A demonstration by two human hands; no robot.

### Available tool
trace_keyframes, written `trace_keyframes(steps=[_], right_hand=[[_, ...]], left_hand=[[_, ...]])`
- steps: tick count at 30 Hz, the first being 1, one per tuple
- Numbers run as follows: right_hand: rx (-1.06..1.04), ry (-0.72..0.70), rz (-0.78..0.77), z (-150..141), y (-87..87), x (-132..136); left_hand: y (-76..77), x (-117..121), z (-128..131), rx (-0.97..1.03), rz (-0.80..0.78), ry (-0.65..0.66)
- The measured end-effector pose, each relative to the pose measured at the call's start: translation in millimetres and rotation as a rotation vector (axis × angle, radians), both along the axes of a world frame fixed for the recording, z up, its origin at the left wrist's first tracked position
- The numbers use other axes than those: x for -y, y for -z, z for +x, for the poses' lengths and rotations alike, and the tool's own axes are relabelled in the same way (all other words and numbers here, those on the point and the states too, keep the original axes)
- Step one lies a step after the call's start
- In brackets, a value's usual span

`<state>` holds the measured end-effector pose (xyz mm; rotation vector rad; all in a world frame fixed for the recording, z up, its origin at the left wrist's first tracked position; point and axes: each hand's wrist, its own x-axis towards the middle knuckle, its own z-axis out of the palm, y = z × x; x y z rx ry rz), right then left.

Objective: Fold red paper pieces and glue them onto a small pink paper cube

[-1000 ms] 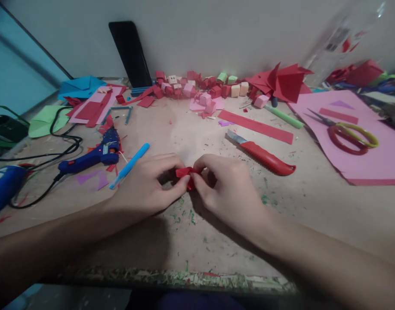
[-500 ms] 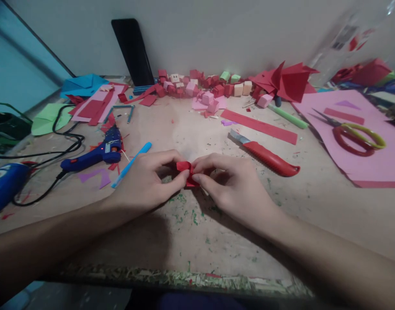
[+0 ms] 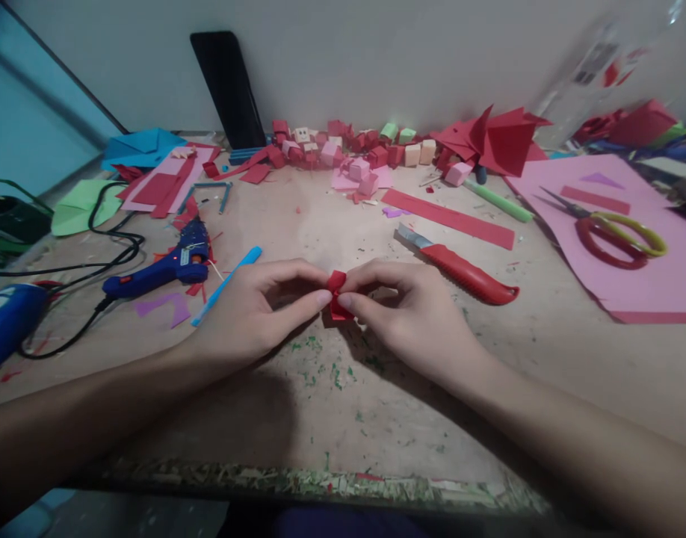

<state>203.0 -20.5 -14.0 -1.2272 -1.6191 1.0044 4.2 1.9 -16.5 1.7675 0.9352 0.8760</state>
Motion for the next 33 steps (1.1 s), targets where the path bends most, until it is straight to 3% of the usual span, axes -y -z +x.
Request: trace_keyframes(steps=[5, 14, 27, 33], right_hand=[[-0.098, 0.034, -0.08, -0.5, -0.4, -0.1], [-0.071, 0.02, -0.077, -0.9, -3.0, -0.2], [-0.103, 0.027, -0.121, -1.8, -4.9, -0.1], [-0.086, 0.019, -0.057, -1.9, -3.4, 0.1]], left_hand=[[0.3, -0.1, 0.0, 0.039, -0.061, 0.007], [0.7, -6.5, -0.8, 0.124, -0.175, -0.001], [0.5, -1.3, 0.2, 0.082, -0.084, 0.007], [0.4, -1.1, 0.3, 0.052, -0.007, 0.016]])
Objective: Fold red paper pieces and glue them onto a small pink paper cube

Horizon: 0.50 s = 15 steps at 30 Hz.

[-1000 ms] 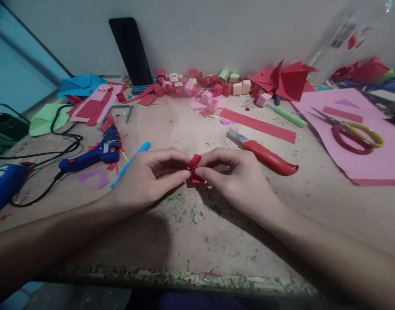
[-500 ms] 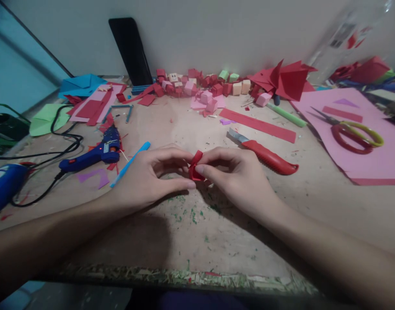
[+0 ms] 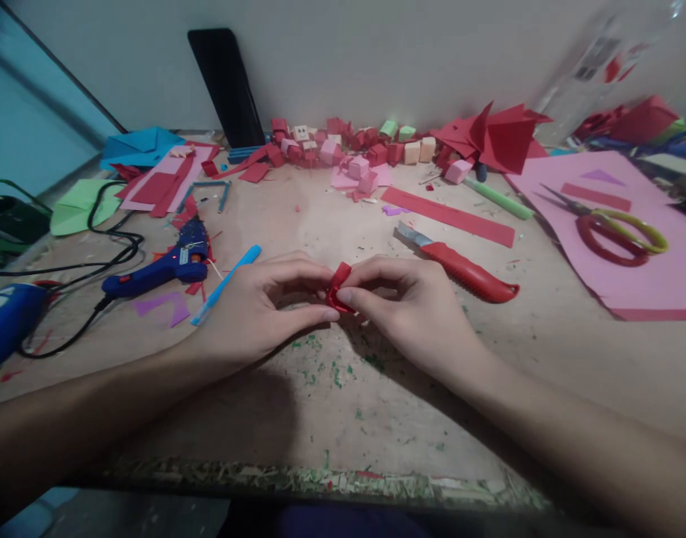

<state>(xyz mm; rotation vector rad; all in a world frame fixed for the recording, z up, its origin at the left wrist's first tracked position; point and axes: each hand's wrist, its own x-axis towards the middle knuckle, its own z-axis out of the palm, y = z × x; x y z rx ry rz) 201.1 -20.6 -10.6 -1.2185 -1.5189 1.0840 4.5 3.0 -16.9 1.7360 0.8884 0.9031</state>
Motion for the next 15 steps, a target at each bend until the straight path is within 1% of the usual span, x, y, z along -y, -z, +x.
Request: trace_keyframes(steps=[3, 9, 12, 15], right_hand=[[-0.034, 0.021, -0.007, -1.2, 2.8, 0.9], [-0.194, 0.074, -0.103, -2.2, 5.5, 0.8], [-0.196, 0.071, -0.105, -1.3, 5.0, 0.0], [-0.174, 0.068, -0.107, -1.0, 4.5, -0.3]], left_hand=[[-0.6, 0.8, 0.1, -0.022, 0.04, -0.003], [-2.2, 1.7, -0.1, -0.033, 0.052, 0.007], [-3.4, 1.9, -0.4, -0.012, 0.048, 0.028], [-5.0, 3.0, -0.4, -0.031, 0.055, 0.017]])
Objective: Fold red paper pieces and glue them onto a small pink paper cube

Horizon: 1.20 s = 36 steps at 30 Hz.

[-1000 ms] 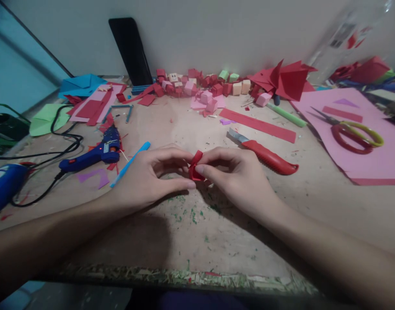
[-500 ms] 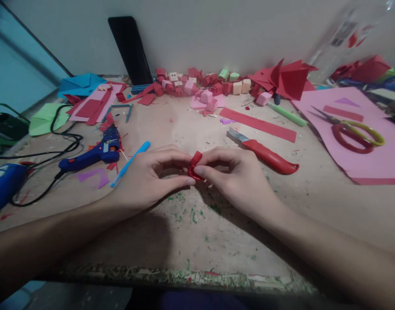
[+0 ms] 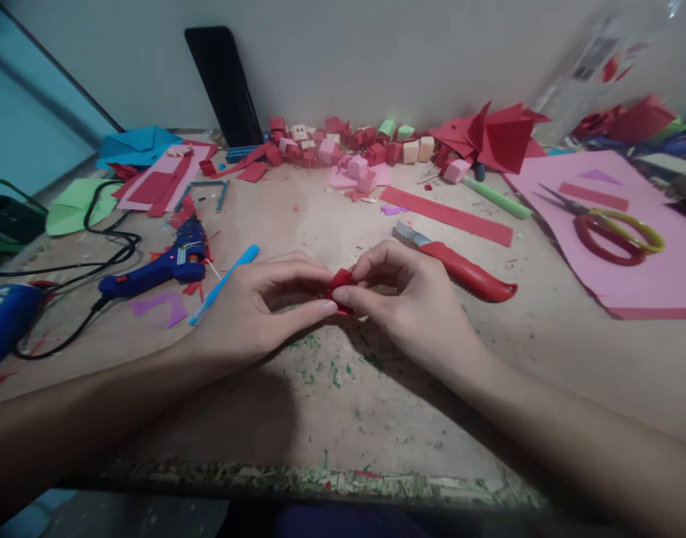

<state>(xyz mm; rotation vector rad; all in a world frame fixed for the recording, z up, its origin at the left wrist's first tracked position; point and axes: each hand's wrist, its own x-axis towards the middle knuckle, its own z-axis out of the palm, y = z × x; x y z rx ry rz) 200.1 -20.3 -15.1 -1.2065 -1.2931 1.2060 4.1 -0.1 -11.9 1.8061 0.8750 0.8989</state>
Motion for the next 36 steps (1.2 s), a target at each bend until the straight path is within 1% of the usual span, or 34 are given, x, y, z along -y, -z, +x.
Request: trace_keyframes(steps=[3, 7, 14, 17, 20, 22, 24, 28, 33, 36], right_hand=[[0.037, -0.002, -0.006, -0.4, -0.3, 0.0], [0.106, -0.032, -0.026, -0.8, -0.9, -0.1], [0.091, -0.078, -0.047, -2.1, -3.8, 0.2], [0.019, -0.07, -0.077, -1.5, -4.4, 0.2], [-0.14, -0.051, -0.128, 0.9, -1.9, 0.1], [-0.23, -0.095, -0.172, 2.5, 0.6, 0.1], [-0.274, -0.153, -0.224, 3.2, 2.7, 0.3], [-0.307, -0.168, -0.284, 2.6, 3.2, 0.7], [-0.31, -0.173, -0.292, 2.7, 2.1, 0.8], [-0.347, -0.199, -0.297, 3.1, 2.5, 0.5]], left_hand=[[-0.8, 1.7, 0.4, -0.074, 0.057, -0.019], [-0.2, 2.7, 0.9, -0.128, 0.162, -0.009], [1.8, 0.3, -1.3, -0.234, 0.251, -0.05], [1.6, 1.0, -1.7, -0.215, 0.207, -0.082], [1.3, 3.3, -0.2, -0.065, 0.053, -0.111], [1.4, 4.7, 1.1, 0.029, -0.018, -0.14], [1.6, 5.1, 2.0, 0.053, -0.014, -0.172], [0.4, 4.0, 0.9, 0.008, 0.084, -0.174], [-4.0, 5.0, -2.1, -0.13, 0.302, -0.152], [-4.8, 5.2, -3.4, -0.17, 0.388, -0.127]])
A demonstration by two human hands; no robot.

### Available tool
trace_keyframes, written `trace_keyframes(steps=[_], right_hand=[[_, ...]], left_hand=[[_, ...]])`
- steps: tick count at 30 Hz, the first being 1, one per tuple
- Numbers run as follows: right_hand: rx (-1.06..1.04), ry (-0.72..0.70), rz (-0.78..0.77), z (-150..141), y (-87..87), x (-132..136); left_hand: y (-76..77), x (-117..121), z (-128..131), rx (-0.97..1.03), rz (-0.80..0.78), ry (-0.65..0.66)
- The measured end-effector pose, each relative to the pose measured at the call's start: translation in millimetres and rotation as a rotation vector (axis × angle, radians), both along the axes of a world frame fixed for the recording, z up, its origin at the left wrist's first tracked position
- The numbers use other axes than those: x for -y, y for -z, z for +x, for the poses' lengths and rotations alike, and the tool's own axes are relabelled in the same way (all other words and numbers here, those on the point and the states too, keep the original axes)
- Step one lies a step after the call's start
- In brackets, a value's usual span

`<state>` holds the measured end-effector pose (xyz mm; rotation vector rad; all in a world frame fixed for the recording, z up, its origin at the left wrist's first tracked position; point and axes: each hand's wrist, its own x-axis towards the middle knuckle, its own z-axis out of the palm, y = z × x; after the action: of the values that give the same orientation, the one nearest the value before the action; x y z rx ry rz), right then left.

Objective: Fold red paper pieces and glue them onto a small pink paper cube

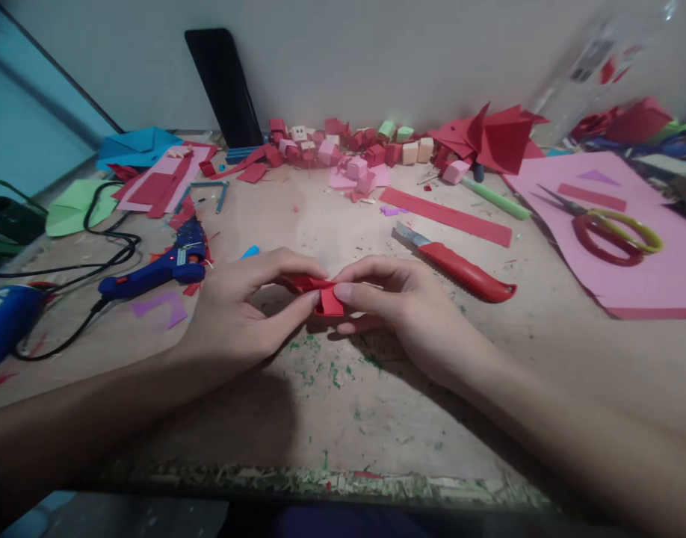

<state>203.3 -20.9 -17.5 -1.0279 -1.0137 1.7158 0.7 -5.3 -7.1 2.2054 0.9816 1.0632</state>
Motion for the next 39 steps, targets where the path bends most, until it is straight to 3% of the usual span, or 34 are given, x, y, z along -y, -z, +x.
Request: trace_keyframes(steps=[21, 32, 39], right_hand=[[0.07, -0.009, 0.039, -3.3, -3.7, 1.1], [0.136, -0.008, 0.074, -2.7, -5.7, 2.9], [0.118, -0.01, 0.045, -3.7, -6.2, 2.1]], left_hand=[[6.7, -0.4, -1.0, 0.014, 0.118, 0.042], [8.0, 1.0, 3.8, 0.174, -0.105, 0.006], [5.3, -0.1, 3.1, 0.139, -0.097, -0.003]])
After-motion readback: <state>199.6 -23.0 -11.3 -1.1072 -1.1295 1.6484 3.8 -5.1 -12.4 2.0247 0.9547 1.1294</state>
